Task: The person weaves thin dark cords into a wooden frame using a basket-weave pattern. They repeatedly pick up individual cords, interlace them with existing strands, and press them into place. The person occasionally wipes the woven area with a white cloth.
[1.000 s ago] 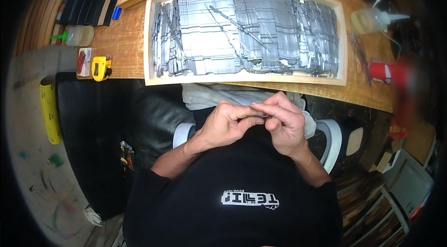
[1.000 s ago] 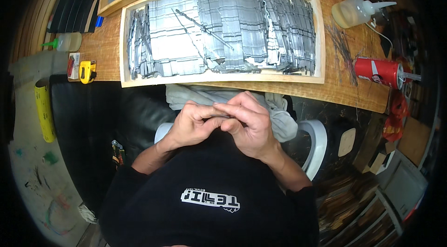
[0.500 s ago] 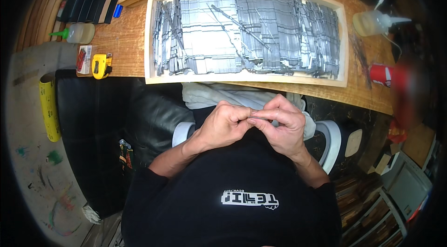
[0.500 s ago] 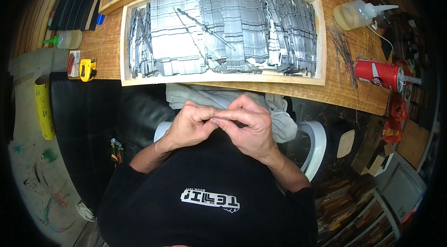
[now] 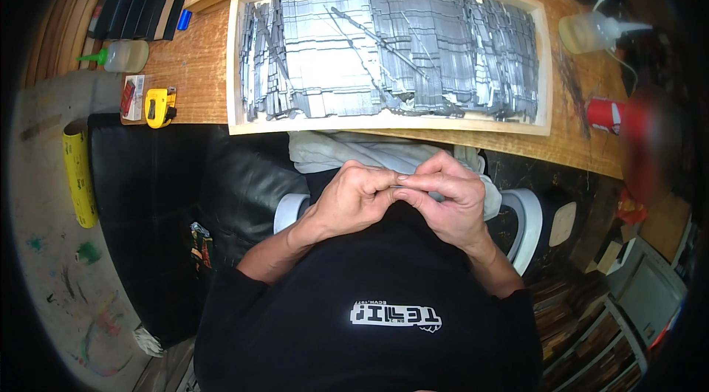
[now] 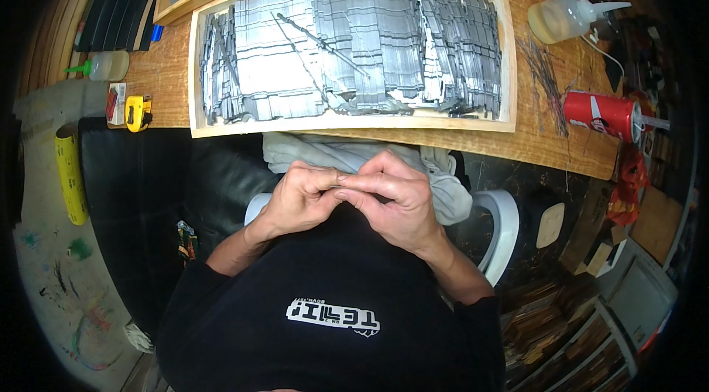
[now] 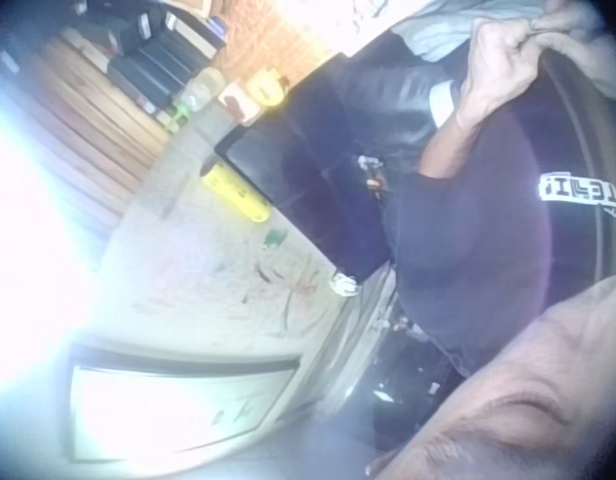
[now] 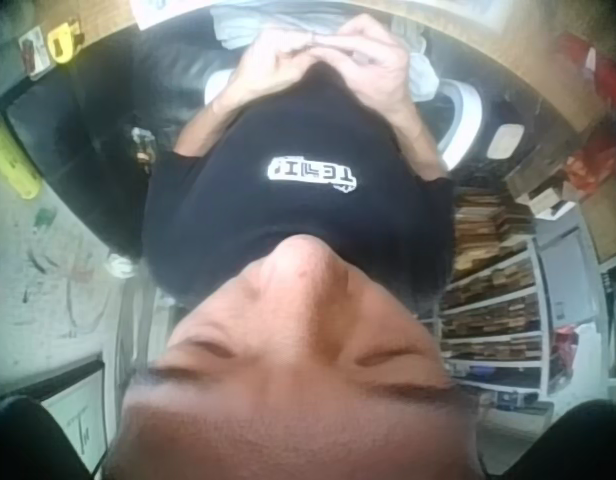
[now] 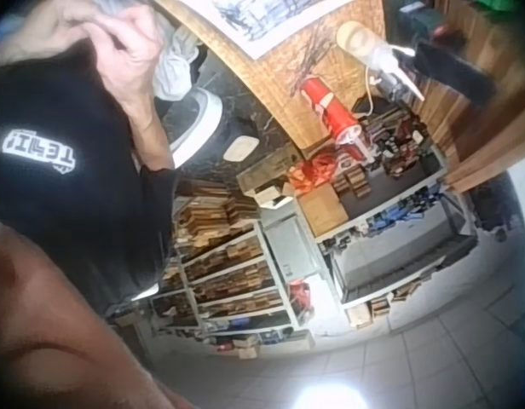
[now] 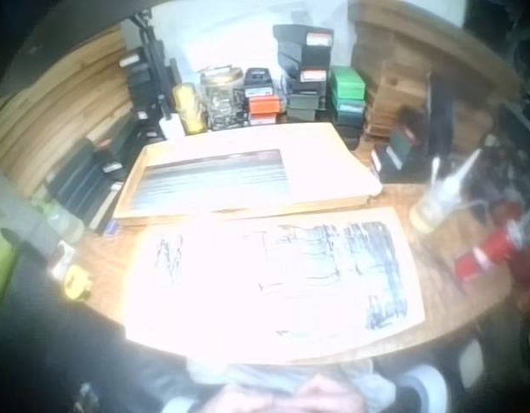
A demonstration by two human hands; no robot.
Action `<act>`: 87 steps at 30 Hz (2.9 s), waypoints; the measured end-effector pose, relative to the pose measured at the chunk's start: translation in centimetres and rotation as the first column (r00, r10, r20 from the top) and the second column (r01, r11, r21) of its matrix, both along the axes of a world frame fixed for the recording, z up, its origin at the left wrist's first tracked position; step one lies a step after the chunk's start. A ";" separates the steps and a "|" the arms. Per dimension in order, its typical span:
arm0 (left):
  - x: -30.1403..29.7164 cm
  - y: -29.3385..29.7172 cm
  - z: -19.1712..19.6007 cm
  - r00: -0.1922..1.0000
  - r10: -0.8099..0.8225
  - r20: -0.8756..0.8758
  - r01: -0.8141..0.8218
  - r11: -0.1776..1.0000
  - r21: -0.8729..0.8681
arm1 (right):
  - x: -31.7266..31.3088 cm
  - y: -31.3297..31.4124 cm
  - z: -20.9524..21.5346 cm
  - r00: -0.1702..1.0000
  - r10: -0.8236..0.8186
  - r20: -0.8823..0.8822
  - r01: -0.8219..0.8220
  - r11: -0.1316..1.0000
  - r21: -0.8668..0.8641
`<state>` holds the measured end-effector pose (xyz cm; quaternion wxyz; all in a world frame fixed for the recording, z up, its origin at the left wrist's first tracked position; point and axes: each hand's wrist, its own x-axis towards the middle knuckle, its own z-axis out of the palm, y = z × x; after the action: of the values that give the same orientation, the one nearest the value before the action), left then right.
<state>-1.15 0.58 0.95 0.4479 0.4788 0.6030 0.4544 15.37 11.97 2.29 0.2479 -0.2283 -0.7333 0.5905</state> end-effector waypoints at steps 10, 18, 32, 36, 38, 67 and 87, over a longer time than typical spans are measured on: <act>0.3 0.0 -0.2 0.999 0.020 0.032 -0.021 0.999 0.035 | 0.0 0.6 0.3 1.000 0.019 -0.014 -0.019 0.999 0.034; 0.2 0.1 0.2 0.999 0.013 0.039 -0.014 1.000 0.015 | 0.1 0.8 0.0 0.999 0.030 -0.025 -0.029 0.999 0.038; 0.3 0.6 0.6 0.998 0.025 0.060 -0.026 1.000 0.006 | -0.1 1.4 0.8 0.999 0.040 -0.015 -0.039 0.996 0.082; 0.3 0.3 0.3 0.999 0.012 0.049 -0.010 0.999 -0.047 | -0.3 1.4 0.9 0.999 0.047 -0.017 -0.044 0.993 0.113; 0.2 0.5 0.5 0.999 0.001 0.043 0.001 0.998 -0.058 | -0.3 1.4 0.9 0.999 0.041 -0.012 -0.040 0.991 0.126; 2.1 8.4 7.4 0.989 0.044 -0.143 0.034 0.864 0.502 | 2.3 7.4 10.9 0.999 0.030 -0.027 -0.013 0.872 0.489; 2.1 2.0 2.5 0.997 0.073 -0.018 -0.071 0.993 0.099 | 0.5 3.3 2.9 0.995 0.072 -0.074 -0.075 0.997 -0.036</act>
<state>0.92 2.59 3.44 0.4005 0.4833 0.6015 0.4942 15.91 15.23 5.23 0.2479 -0.1844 -0.7201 0.6213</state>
